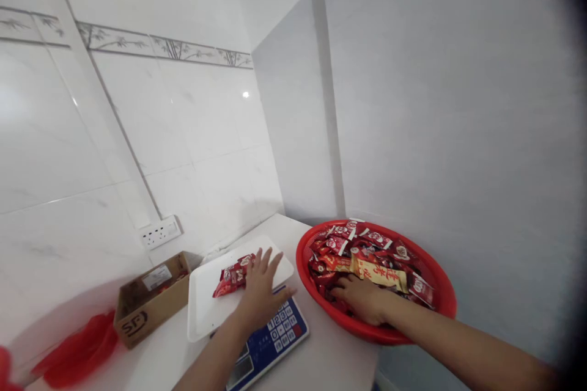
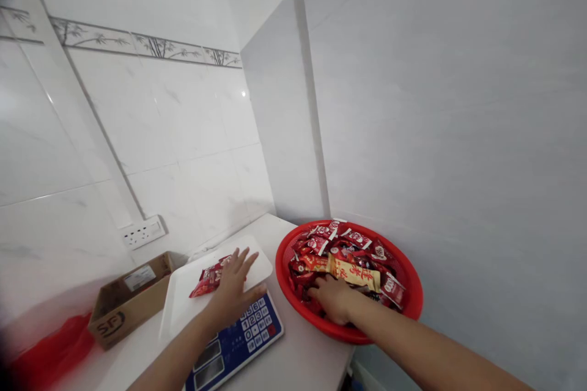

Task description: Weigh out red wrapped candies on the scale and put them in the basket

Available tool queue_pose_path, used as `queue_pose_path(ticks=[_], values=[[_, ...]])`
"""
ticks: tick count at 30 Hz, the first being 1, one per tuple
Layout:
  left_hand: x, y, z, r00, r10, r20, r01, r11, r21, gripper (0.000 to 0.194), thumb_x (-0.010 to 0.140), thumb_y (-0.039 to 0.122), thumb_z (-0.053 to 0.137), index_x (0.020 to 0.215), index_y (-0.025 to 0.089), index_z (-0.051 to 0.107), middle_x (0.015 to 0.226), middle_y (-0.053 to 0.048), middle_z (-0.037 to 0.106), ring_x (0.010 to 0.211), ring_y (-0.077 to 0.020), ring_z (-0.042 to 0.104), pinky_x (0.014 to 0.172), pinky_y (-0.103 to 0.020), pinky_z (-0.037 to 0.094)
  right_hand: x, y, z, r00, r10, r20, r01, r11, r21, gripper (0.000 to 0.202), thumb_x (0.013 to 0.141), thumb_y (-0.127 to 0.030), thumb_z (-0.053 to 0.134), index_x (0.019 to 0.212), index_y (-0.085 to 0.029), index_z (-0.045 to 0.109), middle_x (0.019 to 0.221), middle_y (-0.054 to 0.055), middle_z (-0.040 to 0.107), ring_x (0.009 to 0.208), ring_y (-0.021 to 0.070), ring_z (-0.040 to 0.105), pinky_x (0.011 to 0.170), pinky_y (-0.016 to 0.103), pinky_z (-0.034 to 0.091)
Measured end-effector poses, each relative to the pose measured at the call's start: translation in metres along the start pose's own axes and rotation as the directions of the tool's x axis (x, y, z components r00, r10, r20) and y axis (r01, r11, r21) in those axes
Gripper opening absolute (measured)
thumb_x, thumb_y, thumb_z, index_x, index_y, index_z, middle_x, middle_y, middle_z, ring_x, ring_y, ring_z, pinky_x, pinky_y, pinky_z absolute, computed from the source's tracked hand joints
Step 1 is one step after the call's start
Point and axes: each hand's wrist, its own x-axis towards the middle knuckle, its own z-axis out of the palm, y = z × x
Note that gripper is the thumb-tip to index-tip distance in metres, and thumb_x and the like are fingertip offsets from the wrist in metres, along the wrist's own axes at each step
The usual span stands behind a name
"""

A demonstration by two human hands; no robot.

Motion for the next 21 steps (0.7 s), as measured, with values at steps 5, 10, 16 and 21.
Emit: queue_pose_path(ticks=[5, 10, 16, 21], values=[[-0.001, 0.029, 0.015, 0.996, 0.078, 0.054, -0.069, 0.985, -0.155, 0.064, 0.076, 0.051, 0.052, 0.133, 0.024, 0.038, 0.147, -0.008, 0.026, 0.138, -0.0275, 0.007, 0.110, -0.053, 0.009, 0.006, -0.002, -0.005, 0.999, 0.036, -0.022, -0.036, 0.999, -0.016, 0.027, 0.058, -0.009, 0.054, 0.079, -0.018, 0.069, 0.081, 0.010, 0.069, 0.076, 0.0259, 0.062, 0.066, 0.033, 0.043], [0.010, 0.047, 0.025, 0.996, 0.086, -0.015, -0.085, 0.915, -0.394, 0.047, 0.075, 0.034, 0.055, 0.120, 0.019, 0.052, 0.133, -0.010, 0.048, 0.128, -0.0245, 0.037, 0.106, -0.041, 0.029, 0.011, 0.017, -0.021, 0.968, 0.110, -0.227, -0.058, 0.972, 0.227, 0.025, 0.063, -0.006, 0.046, 0.075, -0.018, 0.063, 0.076, 0.002, 0.068, 0.072, 0.0168, 0.060, 0.066, 0.025, 0.043], [0.034, 0.071, 0.046, 0.993, 0.031, 0.111, 0.014, 0.923, -0.384, 0.038, 0.078, 0.026, 0.049, 0.114, 0.018, 0.054, 0.114, -0.005, 0.064, 0.103, -0.0170, 0.059, 0.090, -0.028, 0.044, 0.007, 0.024, -0.039, 0.919, 0.224, -0.326, -0.053, 0.886, 0.460, 0.026, 0.074, -0.022, 0.046, 0.095, -0.015, 0.060, 0.087, 0.005, 0.067, 0.081, 0.0183, 0.060, 0.076, 0.030, 0.046], [0.050, 0.084, 0.062, 0.954, 0.105, 0.281, -0.053, 0.981, -0.185, 0.024, 0.070, 0.022, 0.056, 0.091, 0.018, 0.066, 0.097, -0.007, 0.070, 0.092, -0.0234, 0.063, 0.082, -0.032, 0.047, -0.007, 0.020, -0.040, 0.929, 0.218, -0.299, -0.119, 0.941, 0.317, 0.032, 0.069, -0.012, 0.048, 0.098, -0.018, 0.060, 0.097, 0.006, 0.067, 0.092, 0.0206, 0.059, 0.082, 0.031, 0.043]])
